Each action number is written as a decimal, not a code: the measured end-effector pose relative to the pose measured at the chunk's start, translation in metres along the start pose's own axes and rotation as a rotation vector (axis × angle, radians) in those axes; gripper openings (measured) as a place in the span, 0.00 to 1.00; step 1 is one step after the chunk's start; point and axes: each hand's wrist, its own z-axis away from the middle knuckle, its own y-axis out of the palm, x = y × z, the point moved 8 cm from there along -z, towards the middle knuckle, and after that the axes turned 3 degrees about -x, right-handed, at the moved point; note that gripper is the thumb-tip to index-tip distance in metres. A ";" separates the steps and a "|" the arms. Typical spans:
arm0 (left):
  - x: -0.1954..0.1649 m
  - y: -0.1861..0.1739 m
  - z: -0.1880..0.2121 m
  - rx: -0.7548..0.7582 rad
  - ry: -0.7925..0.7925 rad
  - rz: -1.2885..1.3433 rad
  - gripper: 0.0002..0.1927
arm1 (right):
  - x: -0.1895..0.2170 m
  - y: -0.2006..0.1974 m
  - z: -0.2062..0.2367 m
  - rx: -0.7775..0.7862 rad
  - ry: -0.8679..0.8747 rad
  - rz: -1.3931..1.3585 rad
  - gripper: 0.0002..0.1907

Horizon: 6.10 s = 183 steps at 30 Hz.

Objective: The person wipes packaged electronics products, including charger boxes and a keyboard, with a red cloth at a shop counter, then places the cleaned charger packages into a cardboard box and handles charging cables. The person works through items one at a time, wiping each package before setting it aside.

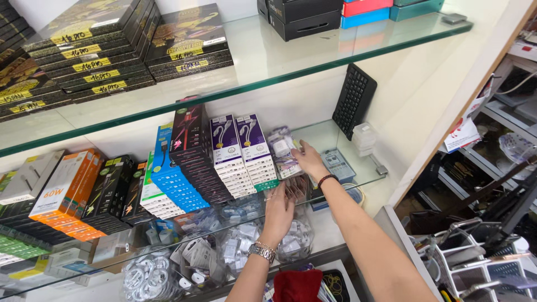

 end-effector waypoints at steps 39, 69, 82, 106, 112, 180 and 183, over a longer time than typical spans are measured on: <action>0.136 -0.052 0.263 0.358 -0.702 -0.317 0.31 | -0.104 0.098 0.398 0.513 -0.021 0.386 0.37; 0.097 -0.098 0.220 0.307 -0.608 0.709 0.24 | -0.034 0.098 0.323 0.025 0.274 -0.295 0.28; 0.063 -0.098 0.212 0.099 -0.941 1.195 0.25 | -0.006 0.097 0.330 0.056 0.470 -0.699 0.23; 0.116 -0.127 0.216 -0.127 -1.054 1.582 0.24 | 0.037 0.056 0.392 0.069 0.051 -0.104 0.29; 0.081 -0.099 0.237 0.021 -0.970 1.096 0.32 | 0.052 0.064 0.355 -0.066 -0.287 -0.258 0.28; -0.082 -0.114 -0.024 -0.192 0.266 -0.510 0.38 | 0.039 0.027 0.003 -0.048 -0.161 0.383 0.38; -0.083 -0.115 -0.026 -0.170 0.276 -0.510 0.40 | 0.028 0.028 0.014 0.018 -0.107 0.341 0.39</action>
